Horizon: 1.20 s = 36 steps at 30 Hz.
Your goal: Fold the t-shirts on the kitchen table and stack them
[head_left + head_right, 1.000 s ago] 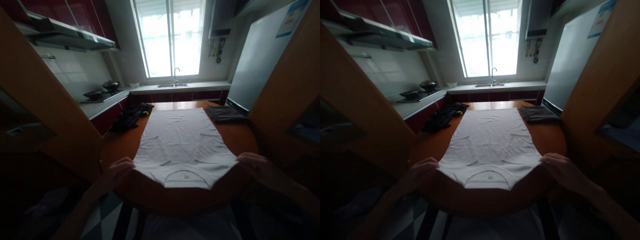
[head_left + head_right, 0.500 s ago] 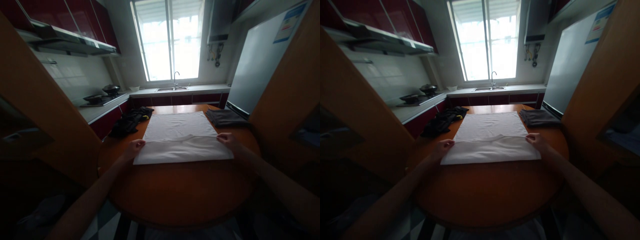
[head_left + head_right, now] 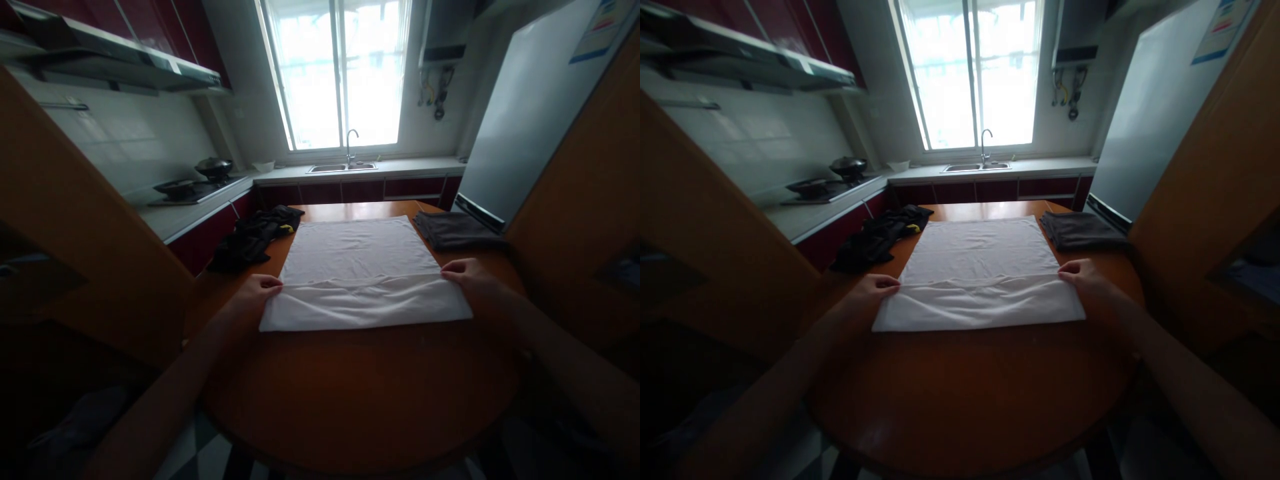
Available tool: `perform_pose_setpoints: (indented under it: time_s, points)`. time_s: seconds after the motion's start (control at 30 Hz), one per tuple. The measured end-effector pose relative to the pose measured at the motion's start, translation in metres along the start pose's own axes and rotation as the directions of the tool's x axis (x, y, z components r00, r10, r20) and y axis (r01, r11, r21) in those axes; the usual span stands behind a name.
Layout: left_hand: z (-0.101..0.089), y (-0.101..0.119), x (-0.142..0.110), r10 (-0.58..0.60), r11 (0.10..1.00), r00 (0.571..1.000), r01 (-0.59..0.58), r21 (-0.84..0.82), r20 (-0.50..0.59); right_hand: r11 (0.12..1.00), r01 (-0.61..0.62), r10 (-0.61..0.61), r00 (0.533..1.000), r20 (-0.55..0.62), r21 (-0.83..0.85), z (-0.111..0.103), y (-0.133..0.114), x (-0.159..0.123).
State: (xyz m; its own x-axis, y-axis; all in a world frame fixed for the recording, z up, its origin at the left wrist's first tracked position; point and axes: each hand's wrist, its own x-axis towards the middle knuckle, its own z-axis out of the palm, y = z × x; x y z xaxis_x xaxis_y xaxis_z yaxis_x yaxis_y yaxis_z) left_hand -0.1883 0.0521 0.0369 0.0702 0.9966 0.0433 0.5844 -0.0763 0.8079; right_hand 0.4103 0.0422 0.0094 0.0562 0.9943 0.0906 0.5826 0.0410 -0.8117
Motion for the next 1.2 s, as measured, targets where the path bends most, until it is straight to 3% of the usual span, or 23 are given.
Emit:
perform_pose_setpoints:
  time_s: [0.17,0.27,0.5,0.77,1.0,1.2]
  points:
    - [-0.017,0.011,0.025,0.095,0.995,0.982,-0.099,-0.017,-0.162,0.996,0.084,-0.080,0.979,-0.185,0.018,-0.014,-0.026,0.017]
    - [-0.013,0.007,0.046,0.105,0.993,0.967,-0.116,-0.033,-0.231,0.996,0.092,-0.083,0.964,-0.252,0.023,-0.008,-0.028,0.033]
    - [0.021,-0.022,0.081,0.054,0.998,0.987,-0.056,-0.007,-0.152,0.996,-0.013,0.028,0.986,-0.164,0.090,0.028,0.003,0.059]
    - [0.006,-0.020,0.105,0.122,0.991,0.962,-0.133,-0.028,-0.243,0.993,0.051,-0.029,0.979,-0.204,0.103,0.014,0.002,0.087]
    - [0.027,-0.032,0.118,0.092,0.989,0.961,-0.058,0.137,-0.259,1.000,-0.008,0.010,0.979,-0.202,0.015,0.035,0.011,0.107]
    - [0.027,-0.030,0.121,0.080,0.974,0.973,-0.029,0.226,-0.218,0.999,-0.015,0.006,0.983,-0.182,-0.048,0.037,0.022,0.114]
